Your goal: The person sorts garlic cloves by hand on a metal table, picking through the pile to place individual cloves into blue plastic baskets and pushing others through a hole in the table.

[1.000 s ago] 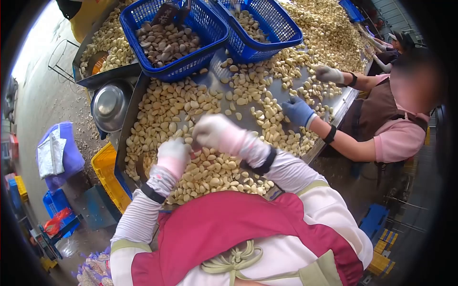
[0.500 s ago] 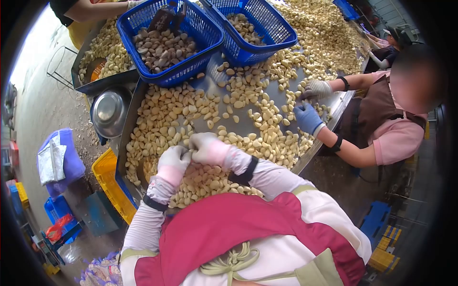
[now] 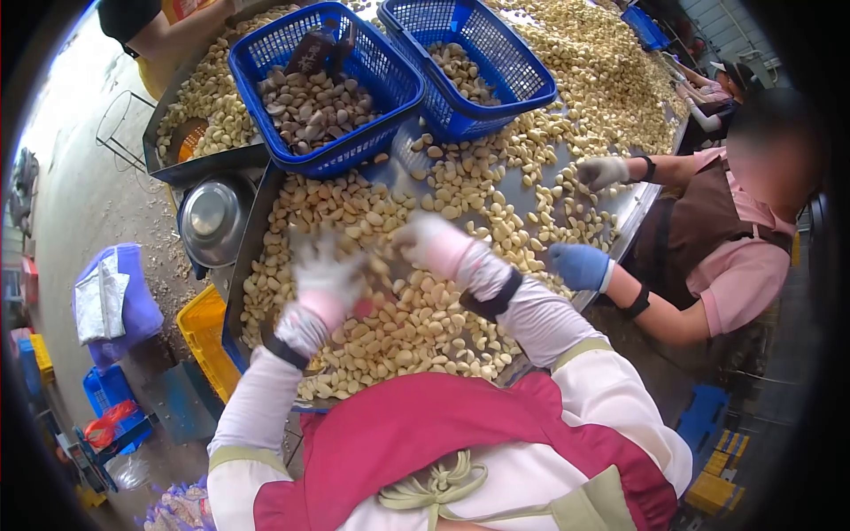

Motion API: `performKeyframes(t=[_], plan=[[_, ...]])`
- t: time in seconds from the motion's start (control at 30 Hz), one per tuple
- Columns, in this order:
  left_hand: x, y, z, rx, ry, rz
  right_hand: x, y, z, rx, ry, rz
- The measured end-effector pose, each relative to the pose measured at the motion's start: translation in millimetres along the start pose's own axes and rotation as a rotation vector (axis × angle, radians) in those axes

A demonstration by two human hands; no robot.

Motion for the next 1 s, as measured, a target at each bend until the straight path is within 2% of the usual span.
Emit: performKeyframes(t=[0.03,0.07,0.1,0.13,0.17,0.2,0.27,0.3,0.33,0.37,0.4,0.43,0.47,0.53,0.57,0.6,0.63,0.67,0.73,0.77,0.8,0.83,0.87,0.9,0.93,0.97,1.0], plan=[[-4,15,10,-0.114,0.031,-0.050,32,2,-4,-0.002,-0.050,0.144],[-8,28,18,-0.231,0.065,-0.101,45,-10,29,-0.046,-0.784,0.319],[-7,32,12,-0.315,0.152,-0.018,93,0,14,0.179,-0.466,0.639],[-12,25,-4,-0.318,0.158,-0.026,133,17,2,-0.082,-0.255,0.784],[-8,6,-33,-0.160,0.225,0.124,170,36,-35,-0.083,0.244,1.014],[-4,-7,-59,0.005,0.292,0.271,174,46,-46,-0.214,0.585,1.118],[4,-17,-94,0.238,0.269,0.244,148,33,-54,0.090,0.713,0.993],[18,-16,-78,0.192,0.230,0.114,114,20,-42,0.036,0.465,0.577],[13,-10,-64,0.121,0.183,-0.084,77,22,-40,-0.084,0.397,0.190],[4,1,-50,0.052,0.209,-0.155,45,36,-32,-0.063,0.379,-0.154],[-6,19,-40,-0.021,0.230,-0.233,23,59,-26,-0.046,0.405,-0.307],[-4,36,-37,-0.096,0.443,-0.263,9,77,-30,-0.116,0.335,-0.400],[-12,52,-46,-0.031,0.656,-0.202,-14,93,-23,-0.099,0.402,-0.417],[-62,75,-92,0.565,1.161,-0.568,-87,116,8,-0.308,-0.079,-0.399],[-63,83,-91,0.559,1.156,-0.584,-108,116,-5,-0.318,-0.157,-0.444],[-65,93,-90,0.743,1.362,-0.609,-126,102,-21,-0.321,-0.226,-0.487],[-69,102,-89,0.934,1.562,-0.626,-129,85,-48,-0.104,-0.052,-0.458],[-78,105,-100,0.933,1.557,-0.631,-127,72,-81,0.114,0.118,-0.423],[-77,89,-119,0.056,0.523,-0.360,-100,38,-120,0.152,-0.089,-0.344],[-54,83,-109,0.324,0.665,-0.559,-101,21,-122,0.224,-0.163,-0.164],[-55,86,-115,0.334,0.662,-0.554,-99,9,-119,0.299,-0.236,0.013],[-56,89,-127,0.337,0.574,-0.445,-60,8,-123,0.197,-0.312,0.080],[-54,93,-136,0.338,0.485,-0.343,-27,10,-113,0.264,-0.189,0.373],[-22,93,-117,0.268,0.528,-0.331,-8,10,-83,0.243,-0.018,0.512],[-31,96,-121,0.271,0.530,-0.332,22,10,-54,-0.017,0.025,0.413],[-56,102,-136,0.604,1.025,-0.357,44,10,-6,0.021,0.098,0.582],[-76,110,-141,0.938,1.520,-0.364,69,19,32,-0.164,0.094,0.698]])
Point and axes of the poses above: each hand's wrist, its own y-axis away from the middle knuckle, its own x-axis out of the back of the hand, z = x × y, the point moved 5 cm from there along -y, towards the middle knuckle, and after that the axes turned 3 degrees about x, right-handed, at the moved point
